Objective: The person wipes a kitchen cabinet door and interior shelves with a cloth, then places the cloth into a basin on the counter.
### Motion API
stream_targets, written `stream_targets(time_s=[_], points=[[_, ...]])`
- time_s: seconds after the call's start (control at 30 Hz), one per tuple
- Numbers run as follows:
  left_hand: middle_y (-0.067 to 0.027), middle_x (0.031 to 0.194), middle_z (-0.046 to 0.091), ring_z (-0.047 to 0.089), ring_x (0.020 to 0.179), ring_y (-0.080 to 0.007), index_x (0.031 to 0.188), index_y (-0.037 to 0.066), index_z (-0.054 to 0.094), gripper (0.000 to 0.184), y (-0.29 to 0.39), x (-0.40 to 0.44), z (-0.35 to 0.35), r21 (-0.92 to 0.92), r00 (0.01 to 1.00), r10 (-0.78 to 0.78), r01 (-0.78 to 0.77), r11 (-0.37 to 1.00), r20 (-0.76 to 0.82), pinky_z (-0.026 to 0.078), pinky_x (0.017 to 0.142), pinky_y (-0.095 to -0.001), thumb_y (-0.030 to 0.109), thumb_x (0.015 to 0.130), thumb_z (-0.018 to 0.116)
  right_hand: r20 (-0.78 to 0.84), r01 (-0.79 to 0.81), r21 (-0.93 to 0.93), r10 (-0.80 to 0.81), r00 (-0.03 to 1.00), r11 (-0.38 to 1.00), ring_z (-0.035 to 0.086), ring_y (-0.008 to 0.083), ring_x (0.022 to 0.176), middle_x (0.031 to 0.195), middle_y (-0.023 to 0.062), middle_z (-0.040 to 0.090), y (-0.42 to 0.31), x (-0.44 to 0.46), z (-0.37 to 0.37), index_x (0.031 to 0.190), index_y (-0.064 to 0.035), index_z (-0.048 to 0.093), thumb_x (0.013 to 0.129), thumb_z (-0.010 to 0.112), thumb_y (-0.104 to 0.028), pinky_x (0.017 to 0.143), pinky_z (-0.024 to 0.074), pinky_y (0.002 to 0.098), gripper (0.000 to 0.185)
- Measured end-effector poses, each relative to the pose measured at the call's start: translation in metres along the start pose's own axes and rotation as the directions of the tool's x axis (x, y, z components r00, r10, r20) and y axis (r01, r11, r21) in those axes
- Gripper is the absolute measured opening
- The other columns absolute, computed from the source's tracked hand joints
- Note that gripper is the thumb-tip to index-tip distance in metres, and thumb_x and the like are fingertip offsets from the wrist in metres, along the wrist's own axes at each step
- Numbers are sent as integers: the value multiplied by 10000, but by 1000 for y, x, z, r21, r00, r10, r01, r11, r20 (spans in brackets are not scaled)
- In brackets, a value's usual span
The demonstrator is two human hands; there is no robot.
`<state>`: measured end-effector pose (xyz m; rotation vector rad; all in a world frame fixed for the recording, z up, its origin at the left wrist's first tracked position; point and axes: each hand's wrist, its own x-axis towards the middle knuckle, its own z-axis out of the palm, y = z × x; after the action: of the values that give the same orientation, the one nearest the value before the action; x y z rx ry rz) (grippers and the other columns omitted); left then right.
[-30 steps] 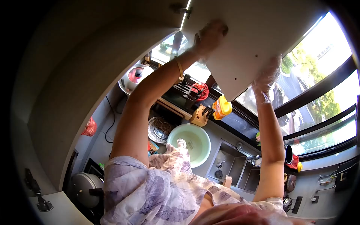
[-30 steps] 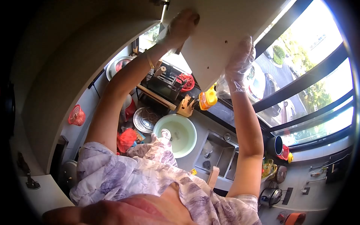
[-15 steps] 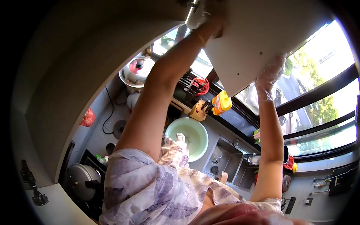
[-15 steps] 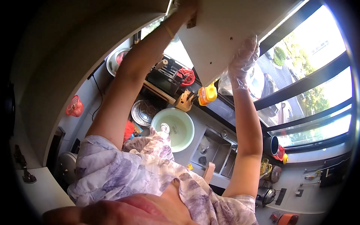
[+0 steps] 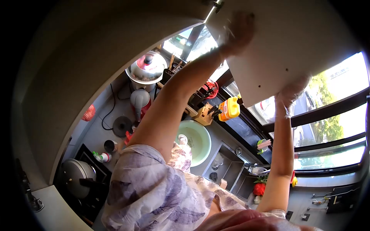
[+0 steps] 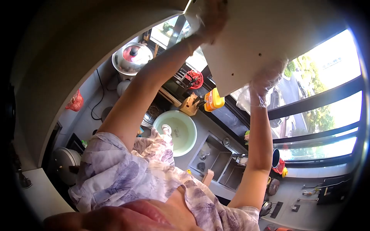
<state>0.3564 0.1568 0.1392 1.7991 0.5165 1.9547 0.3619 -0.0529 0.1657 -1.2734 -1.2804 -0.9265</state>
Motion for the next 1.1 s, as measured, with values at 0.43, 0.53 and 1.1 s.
stream_targets(time_s=[0.43, 0.53, 1.1], points=[[-25, 985, 516, 497, 933, -247, 948, 212, 579, 161, 86, -79, -47, -237, 830, 545, -510, 827, 115, 363, 885, -445, 315, 824, 574, -7, -146, 149, 149, 989, 978, 593, 152, 890, 1012, 87, 604, 47, 7, -58, 1103, 1, 532, 887, 559, -159, 797, 485, 286, 270], [40, 966, 587, 458, 1028, -212, 831, 244, 652, 121, 52, -51, -17, -199, 942, 333, -336, 921, -49, 347, 911, -451, 304, 833, 546, 40, -152, 124, 148, 988, 981, 597, 150, 897, 1017, 83, 604, 50, 14, -62, 1101, 7, 528, 904, 540, -187, 801, 488, 275, 277], [-207, 913, 598, 587, 869, -325, 887, 11, 602, 286, -117, -16, 8, -253, 719, -636, 584, 772, -281, 458, 775, -404, 264, 919, 471, 547, -559, 828, 156, 822, 43, 575, 144, 1030, 1118, 79, 573, 109, 10, -81, 1208, -38, 482, 951, 473, -315, 880, 490, 293, 379]])
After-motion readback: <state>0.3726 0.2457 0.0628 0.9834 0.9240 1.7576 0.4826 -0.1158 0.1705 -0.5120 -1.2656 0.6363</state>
